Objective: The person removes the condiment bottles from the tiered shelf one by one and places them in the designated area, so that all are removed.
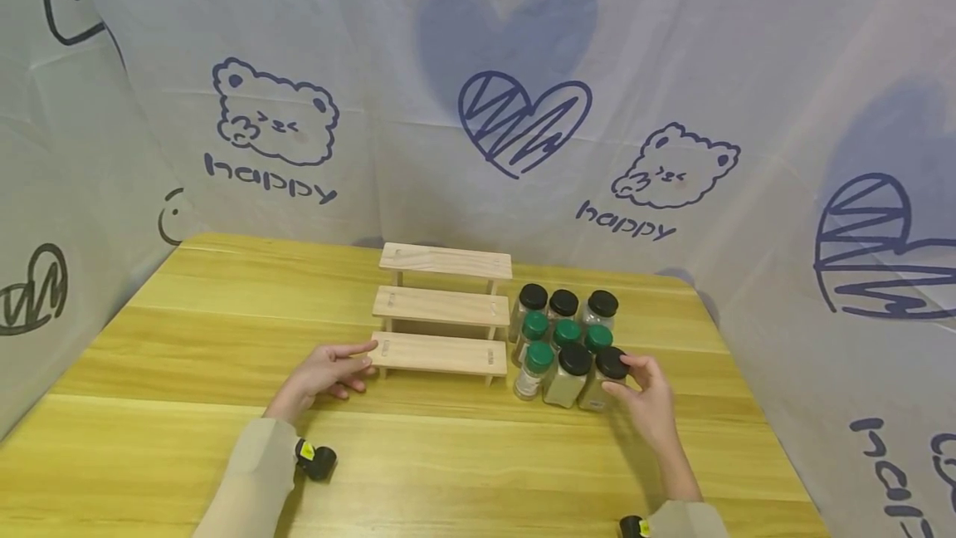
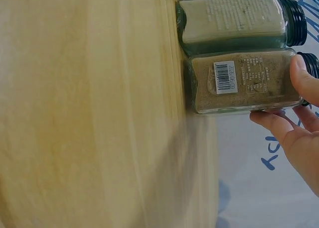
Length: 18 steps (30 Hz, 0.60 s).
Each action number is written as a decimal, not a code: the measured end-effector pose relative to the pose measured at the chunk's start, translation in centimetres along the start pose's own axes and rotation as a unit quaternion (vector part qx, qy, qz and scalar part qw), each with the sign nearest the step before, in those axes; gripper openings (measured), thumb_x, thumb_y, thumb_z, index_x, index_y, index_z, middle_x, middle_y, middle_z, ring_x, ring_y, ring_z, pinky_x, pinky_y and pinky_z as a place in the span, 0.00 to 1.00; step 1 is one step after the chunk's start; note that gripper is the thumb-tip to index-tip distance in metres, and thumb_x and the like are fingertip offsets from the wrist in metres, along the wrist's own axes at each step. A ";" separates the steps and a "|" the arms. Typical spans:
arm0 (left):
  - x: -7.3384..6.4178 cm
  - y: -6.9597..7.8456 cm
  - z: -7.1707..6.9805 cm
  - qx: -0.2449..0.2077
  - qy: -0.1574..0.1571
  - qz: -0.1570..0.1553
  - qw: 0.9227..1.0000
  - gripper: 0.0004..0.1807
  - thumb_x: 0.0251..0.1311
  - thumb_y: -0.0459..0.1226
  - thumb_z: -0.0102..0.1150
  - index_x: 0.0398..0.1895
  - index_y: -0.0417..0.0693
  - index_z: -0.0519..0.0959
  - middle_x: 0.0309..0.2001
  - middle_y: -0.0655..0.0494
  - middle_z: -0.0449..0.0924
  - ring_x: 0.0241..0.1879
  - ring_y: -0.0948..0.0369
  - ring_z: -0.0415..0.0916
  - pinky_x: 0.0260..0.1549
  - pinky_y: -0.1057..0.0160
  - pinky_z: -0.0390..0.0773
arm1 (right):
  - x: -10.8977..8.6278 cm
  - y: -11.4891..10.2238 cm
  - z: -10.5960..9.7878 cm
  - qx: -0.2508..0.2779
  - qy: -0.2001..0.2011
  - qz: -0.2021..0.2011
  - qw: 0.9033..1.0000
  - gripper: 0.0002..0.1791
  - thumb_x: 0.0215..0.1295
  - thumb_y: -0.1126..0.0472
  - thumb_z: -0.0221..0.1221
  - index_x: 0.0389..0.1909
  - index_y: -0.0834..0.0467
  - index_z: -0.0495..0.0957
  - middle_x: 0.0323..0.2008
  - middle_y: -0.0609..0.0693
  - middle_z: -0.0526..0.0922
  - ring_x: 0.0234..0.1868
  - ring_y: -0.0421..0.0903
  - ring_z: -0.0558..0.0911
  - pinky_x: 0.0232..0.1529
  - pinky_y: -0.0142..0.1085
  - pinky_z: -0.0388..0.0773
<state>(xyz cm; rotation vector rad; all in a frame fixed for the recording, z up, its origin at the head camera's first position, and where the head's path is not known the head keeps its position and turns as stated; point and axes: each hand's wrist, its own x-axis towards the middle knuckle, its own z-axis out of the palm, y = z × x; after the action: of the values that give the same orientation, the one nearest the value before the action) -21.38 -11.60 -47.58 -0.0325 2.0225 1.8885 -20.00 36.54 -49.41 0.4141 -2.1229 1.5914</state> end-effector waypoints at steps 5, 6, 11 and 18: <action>0.0 0.0 0.0 0.003 0.003 0.000 1.000 0.23 0.57 0.38 0.56 0.57 0.44 0.70 0.38 0.46 0.81 0.23 0.60 0.77 0.16 0.68 0.74 | 0.1 -1.2 0.7 -0.027 0.003 -0.001 1.000 0.24 0.42 0.79 0.64 0.43 0.61 0.73 0.41 0.45 0.78 0.44 0.32 0.75 0.37 0.22 0.74; 0.1 0.0 0.0 0.004 0.003 0.000 1.000 0.23 0.57 0.38 0.56 0.57 0.44 0.70 0.38 0.46 0.81 0.23 0.60 0.77 0.16 0.68 0.74 | 0.1 -0.7 0.6 -0.001 -0.004 -0.018 1.000 0.24 0.42 0.78 0.64 0.43 0.60 0.73 0.42 0.45 0.78 0.44 0.32 0.75 0.37 0.22 0.73; 0.2 0.0 0.0 0.001 0.005 -0.005 1.000 0.23 0.57 0.38 0.56 0.57 0.45 0.70 0.37 0.47 0.81 0.22 0.60 0.77 0.15 0.69 0.73 | 0.1 -2.6 1.3 0.052 -0.007 -0.025 0.998 0.20 0.43 0.73 0.66 0.40 0.66 0.73 0.42 0.44 0.78 0.43 0.32 0.76 0.38 0.21 0.72; 0.1 -0.1 -0.1 -0.001 0.003 -0.002 1.000 0.23 0.57 0.38 0.56 0.57 0.45 0.70 0.37 0.47 0.81 0.21 0.61 0.77 0.14 0.69 0.73 | 0.0 -4.4 2.2 0.053 0.006 0.006 0.999 0.21 0.40 0.82 0.62 0.39 0.75 0.68 0.42 0.41 0.77 0.42 0.32 0.76 0.37 0.22 0.73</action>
<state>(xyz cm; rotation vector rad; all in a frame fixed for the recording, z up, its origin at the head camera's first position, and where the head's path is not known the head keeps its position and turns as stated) -21.50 -11.65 -47.74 -0.0430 2.0241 1.8901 -18.27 33.18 -46.31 0.4243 -2.0423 1.7138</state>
